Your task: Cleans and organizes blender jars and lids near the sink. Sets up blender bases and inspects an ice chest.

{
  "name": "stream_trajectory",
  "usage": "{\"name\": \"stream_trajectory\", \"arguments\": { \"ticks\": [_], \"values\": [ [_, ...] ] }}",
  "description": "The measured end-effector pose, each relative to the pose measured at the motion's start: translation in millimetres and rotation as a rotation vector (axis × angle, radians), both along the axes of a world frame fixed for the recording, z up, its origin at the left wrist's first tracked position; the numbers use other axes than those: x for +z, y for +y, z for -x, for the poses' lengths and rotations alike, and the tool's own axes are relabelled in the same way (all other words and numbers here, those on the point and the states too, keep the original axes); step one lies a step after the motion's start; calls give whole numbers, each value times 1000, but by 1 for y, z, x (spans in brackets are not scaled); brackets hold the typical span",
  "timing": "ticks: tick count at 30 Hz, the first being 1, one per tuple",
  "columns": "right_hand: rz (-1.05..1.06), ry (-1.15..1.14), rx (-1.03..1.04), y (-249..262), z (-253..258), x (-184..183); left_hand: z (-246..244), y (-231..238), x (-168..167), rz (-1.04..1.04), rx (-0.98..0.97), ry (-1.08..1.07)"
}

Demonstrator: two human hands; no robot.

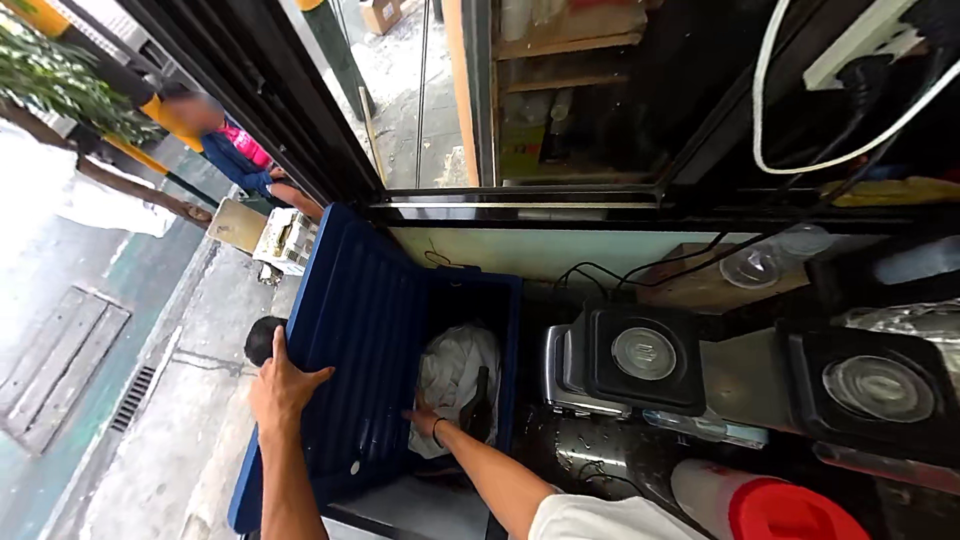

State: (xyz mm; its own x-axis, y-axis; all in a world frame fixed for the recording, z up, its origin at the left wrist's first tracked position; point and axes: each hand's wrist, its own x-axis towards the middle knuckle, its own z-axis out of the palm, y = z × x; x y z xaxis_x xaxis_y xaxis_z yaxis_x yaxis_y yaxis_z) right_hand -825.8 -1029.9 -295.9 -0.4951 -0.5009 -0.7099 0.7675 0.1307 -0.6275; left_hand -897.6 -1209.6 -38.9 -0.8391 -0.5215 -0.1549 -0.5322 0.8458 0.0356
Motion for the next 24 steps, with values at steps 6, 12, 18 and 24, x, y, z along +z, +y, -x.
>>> {"name": "stream_trajectory", "arguments": {
  "ticks": [6,12,18,24],
  "values": [
    [-36,153,-5,-36,-10,-23,-7,31,2,121,154,77],
    [-7,91,-18,-36,10,-27,-10,45,2,142,186,129],
    [-26,117,36,-45,35,-20,2,38,5,129,192,121],
    [-27,74,68,-46,44,-11,7,25,0,95,175,164]
  ]
}}
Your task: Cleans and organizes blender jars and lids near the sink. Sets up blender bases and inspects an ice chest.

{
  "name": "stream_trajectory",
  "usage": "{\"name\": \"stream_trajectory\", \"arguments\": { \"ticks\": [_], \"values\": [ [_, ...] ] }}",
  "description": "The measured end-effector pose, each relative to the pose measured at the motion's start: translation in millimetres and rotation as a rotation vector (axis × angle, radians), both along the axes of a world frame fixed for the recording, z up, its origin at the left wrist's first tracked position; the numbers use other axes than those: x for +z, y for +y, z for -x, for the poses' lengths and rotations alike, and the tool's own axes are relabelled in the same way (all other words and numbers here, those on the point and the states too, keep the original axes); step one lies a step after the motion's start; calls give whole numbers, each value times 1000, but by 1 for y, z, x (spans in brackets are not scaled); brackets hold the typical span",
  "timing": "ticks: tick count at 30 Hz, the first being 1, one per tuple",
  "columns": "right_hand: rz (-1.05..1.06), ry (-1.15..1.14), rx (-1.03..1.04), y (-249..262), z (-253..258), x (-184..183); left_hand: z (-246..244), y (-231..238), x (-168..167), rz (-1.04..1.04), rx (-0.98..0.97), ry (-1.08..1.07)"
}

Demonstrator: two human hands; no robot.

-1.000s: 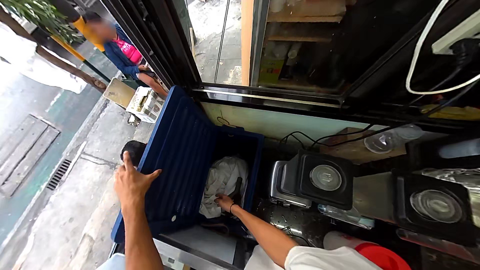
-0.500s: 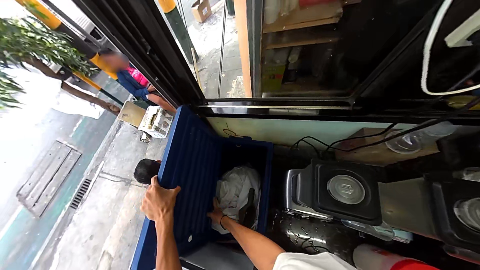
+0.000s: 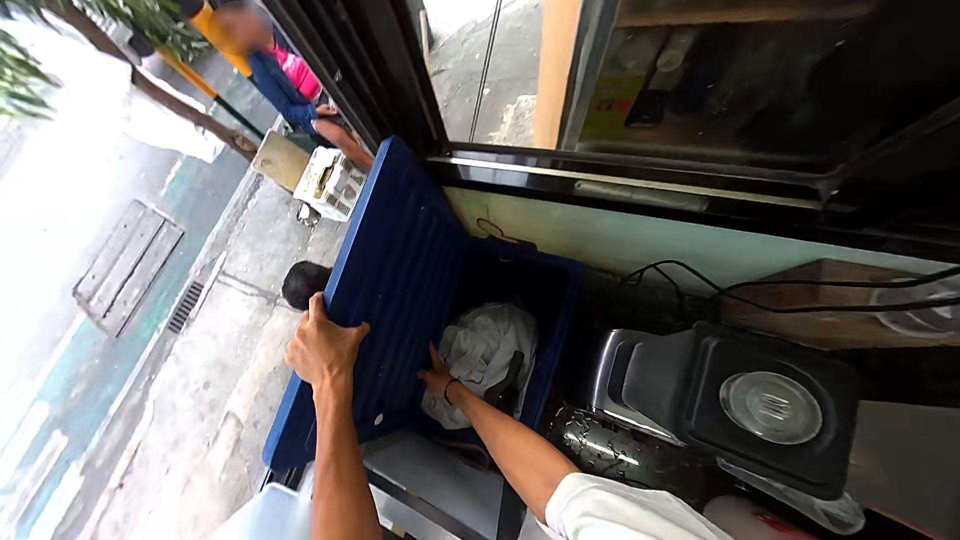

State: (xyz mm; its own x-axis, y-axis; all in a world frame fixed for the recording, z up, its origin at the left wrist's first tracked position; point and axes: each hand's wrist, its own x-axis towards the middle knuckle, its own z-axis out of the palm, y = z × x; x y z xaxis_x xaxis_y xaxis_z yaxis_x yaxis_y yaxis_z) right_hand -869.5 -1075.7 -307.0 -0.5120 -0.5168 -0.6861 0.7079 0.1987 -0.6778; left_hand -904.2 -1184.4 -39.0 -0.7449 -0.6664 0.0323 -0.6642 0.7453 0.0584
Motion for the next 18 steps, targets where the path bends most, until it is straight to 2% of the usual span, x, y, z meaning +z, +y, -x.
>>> {"name": "stream_trajectory", "arguments": {
  "ticks": [5,12,18],
  "values": [
    [-57,-20,119,-7,2,-4,-18,-4,-1,12,-102,28],
    [-183,218,194,8,9,0,-22,-15,-8,35,-71,16],
    [-229,290,71,27,16,11,-21,-7,4,53,-63,28]
  ]
}}
